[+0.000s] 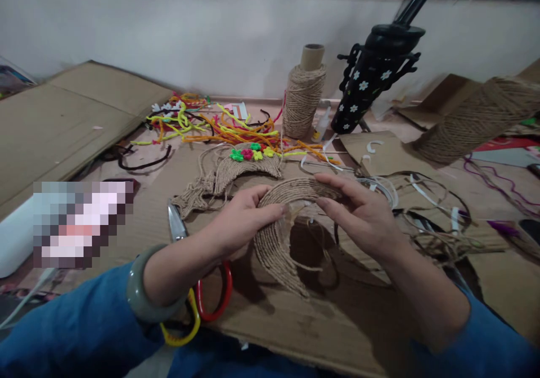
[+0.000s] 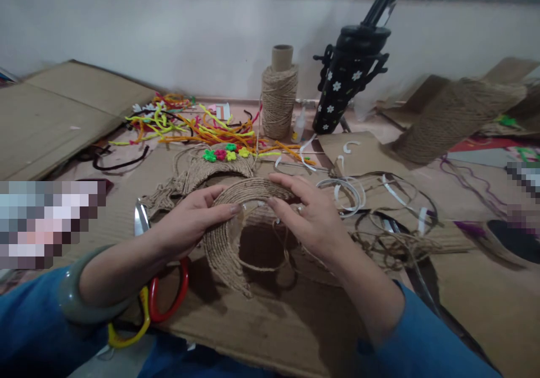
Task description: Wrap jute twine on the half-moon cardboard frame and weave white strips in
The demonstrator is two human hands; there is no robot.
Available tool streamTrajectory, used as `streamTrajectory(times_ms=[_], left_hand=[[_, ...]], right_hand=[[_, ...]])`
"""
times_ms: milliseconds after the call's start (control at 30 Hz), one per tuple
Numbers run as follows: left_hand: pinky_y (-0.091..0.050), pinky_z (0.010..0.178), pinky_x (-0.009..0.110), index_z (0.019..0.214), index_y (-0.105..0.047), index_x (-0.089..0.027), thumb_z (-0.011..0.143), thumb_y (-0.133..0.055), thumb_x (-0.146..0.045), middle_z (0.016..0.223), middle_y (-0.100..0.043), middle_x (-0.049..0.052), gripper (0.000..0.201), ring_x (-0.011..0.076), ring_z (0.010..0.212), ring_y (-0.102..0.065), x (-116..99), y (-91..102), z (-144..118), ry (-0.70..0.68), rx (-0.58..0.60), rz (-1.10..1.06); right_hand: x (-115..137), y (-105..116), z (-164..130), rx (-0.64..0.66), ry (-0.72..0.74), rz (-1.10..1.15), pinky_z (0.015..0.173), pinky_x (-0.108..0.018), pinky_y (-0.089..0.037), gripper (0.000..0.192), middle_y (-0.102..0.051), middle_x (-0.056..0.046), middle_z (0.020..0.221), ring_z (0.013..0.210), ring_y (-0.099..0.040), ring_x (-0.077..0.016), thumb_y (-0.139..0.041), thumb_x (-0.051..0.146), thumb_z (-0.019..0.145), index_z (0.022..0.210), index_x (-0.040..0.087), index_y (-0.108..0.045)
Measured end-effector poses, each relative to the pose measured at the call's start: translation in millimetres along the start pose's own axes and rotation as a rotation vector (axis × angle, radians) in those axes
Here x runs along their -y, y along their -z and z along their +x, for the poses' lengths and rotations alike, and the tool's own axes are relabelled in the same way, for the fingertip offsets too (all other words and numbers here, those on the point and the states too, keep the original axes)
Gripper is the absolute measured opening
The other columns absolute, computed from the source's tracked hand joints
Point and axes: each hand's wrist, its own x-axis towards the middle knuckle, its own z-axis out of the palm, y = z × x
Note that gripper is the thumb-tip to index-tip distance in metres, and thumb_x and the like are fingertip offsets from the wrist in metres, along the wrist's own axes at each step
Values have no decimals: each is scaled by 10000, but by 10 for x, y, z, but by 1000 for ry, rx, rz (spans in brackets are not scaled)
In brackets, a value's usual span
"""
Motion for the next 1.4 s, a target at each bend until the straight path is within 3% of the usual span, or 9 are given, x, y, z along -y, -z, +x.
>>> streamTrajectory(times_ms=[167,400,633,733,1067,1167,1400], left_hand=[[-481,753,283,954,-645,-143,723,-671,-215,861,-698,33,243,157,787,-630,2,-17,-4,-10,20,75],[-412,609,233,829,-652,-170,741,-636,-220,714,-619,-19,102,112,635,-536,32,-2,-34,-6,92,300],[-462,762,280,964,-634,-159,746,-649,-242,877,-679,24,233,146,775,-608,48,31,14,-59,63,178],[-464,777,285,994,-632,-150,753,-624,-214,907,-685,35,249,151,799,-615,51,34,23,-64,67,179],[-422,641,231,899,-662,-157,719,-555,-155,745,-600,-29,209,116,676,-546,26,25,1,-75,124,397],[-422,636,229,909,-650,-156,726,-564,-176,757,-597,-26,204,114,675,-542,31,29,3,-67,127,372],[-452,749,261,911,-638,-141,735,-603,-219,865,-649,22,195,149,799,-579,53,52,26,-122,109,367]], right_hand=[[-68,42,-9,27,27,6,908,-439,-505,423,-676,-92,1151,1021,-644,-233,-565,382,867,1264,234,-557],[47,37,-4,130,160,-181,809,-386,-550,294,-735,-77,990,892,-682,-232,-616,302,803,1076,216,-681],[6,36,7,-6,-99,-8,828,-413,-554,298,-738,-63,968,867,-689,-232,-641,364,792,1041,207,-685],[-22,44,21,-24,-117,0,837,-412,-550,293,-737,-62,958,860,-688,-226,-637,366,795,1035,204,-681],[14,6,-17,119,199,-340,840,-395,-537,349,-711,-119,1074,969,-668,-249,-602,308,821,1129,151,-641],[23,-13,-18,118,151,-281,813,-362,-546,337,-722,-110,1034,919,-681,-233,-606,298,820,1115,142,-657],[10,34,12,-21,-70,-175,790,-403,-544,372,-734,-83,947,841,-683,-246,-642,366,773,1083,163,-677]])
